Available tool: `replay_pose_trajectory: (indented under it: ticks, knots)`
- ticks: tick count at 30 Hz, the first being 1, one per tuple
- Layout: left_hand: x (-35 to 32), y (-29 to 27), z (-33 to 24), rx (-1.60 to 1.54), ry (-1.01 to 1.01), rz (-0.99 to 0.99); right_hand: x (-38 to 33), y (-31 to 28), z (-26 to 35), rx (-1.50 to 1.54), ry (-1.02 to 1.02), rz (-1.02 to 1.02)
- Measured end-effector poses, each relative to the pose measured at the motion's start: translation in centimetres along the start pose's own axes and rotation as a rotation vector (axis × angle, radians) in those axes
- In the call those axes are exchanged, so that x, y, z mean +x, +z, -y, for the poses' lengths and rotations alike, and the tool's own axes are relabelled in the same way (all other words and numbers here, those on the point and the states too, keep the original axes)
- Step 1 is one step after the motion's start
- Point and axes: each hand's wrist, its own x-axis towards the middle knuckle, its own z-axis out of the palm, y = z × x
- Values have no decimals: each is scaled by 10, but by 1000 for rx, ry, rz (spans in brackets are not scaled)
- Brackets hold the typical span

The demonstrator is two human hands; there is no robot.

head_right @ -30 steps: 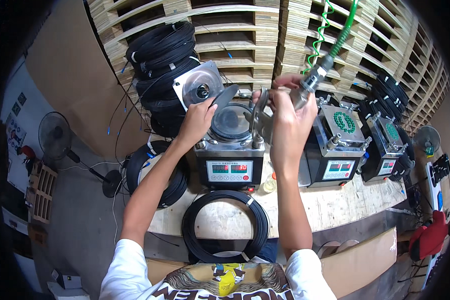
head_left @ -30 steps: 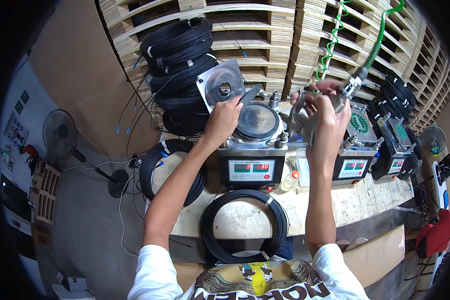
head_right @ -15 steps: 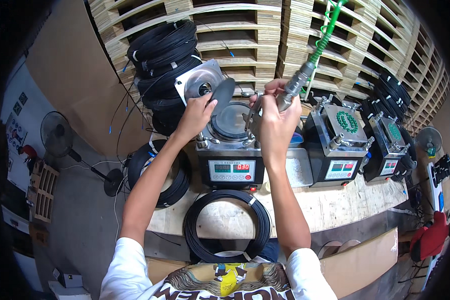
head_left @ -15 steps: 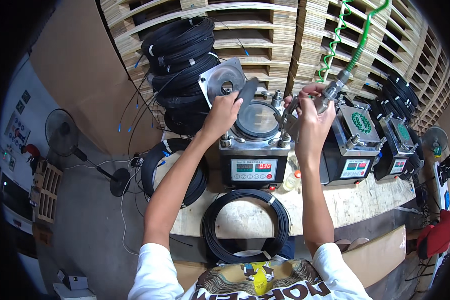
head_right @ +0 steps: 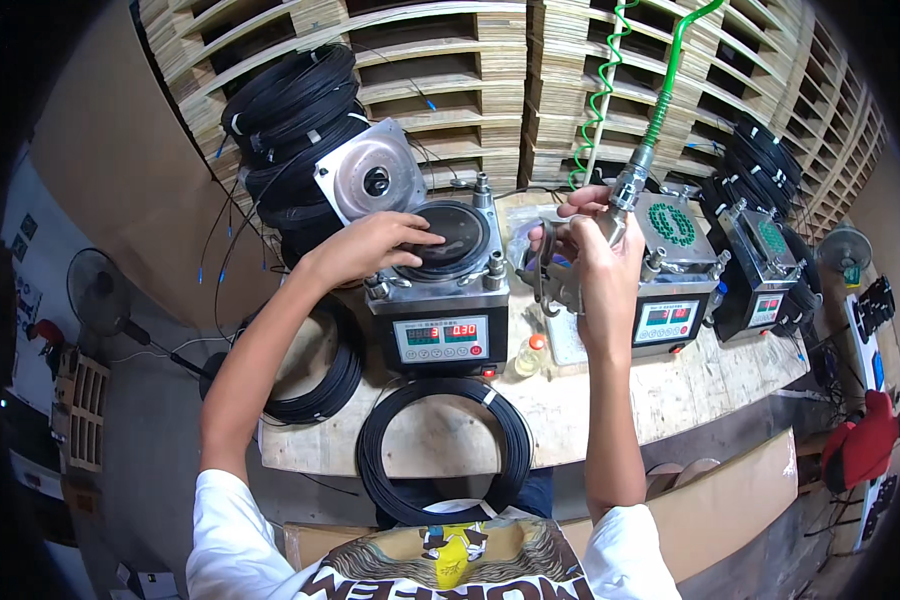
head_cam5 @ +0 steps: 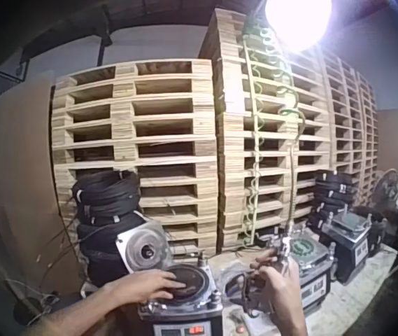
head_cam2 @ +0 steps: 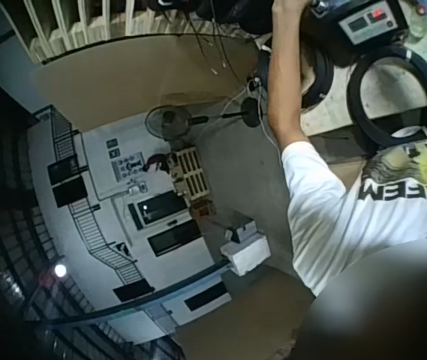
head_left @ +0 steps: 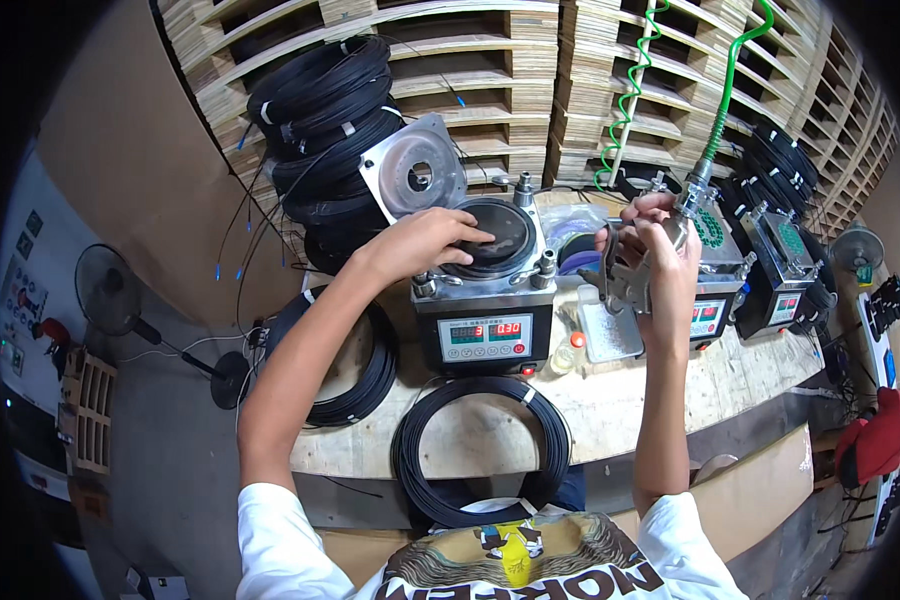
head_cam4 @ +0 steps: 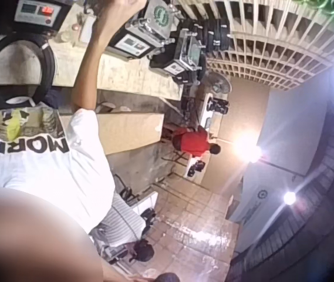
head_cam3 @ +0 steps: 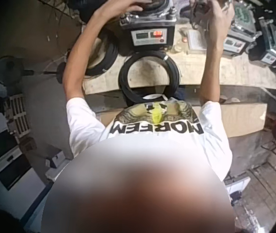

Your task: Winding and preparing cable coils using industrial machinery in a warehouse setting.

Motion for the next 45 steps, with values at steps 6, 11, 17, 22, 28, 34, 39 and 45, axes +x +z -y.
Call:
replay_pose_trajectory:
  ticks: [6,11,17,22,28,34,39,45]
  knots:
    - [5,11,11,-67,44,16,0,-11,-1,-6,11,8]
    - [9,13,10,-64,7,43,-4,-12,-3,13,41,27]
    - [12,15,12,-46,-11,50,-6,-11,-5,35,41,55]
    - [1,13,6,-250,15,-318,-2,-12,-7,75,37,42]
    - [-34,47,46,-273,-373,-1382,58,-27,-2,-45,-4,139]
    - [-43,71,87,-650,-394,-1140,226,-82,-9,-844,-199,41]
    - [-31,80,103,-686,-447,-935,344,-146,-37,-1288,47,-184]
    - [-35,78,96,-584,-526,-921,376,-180,-85,-1100,168,-339]
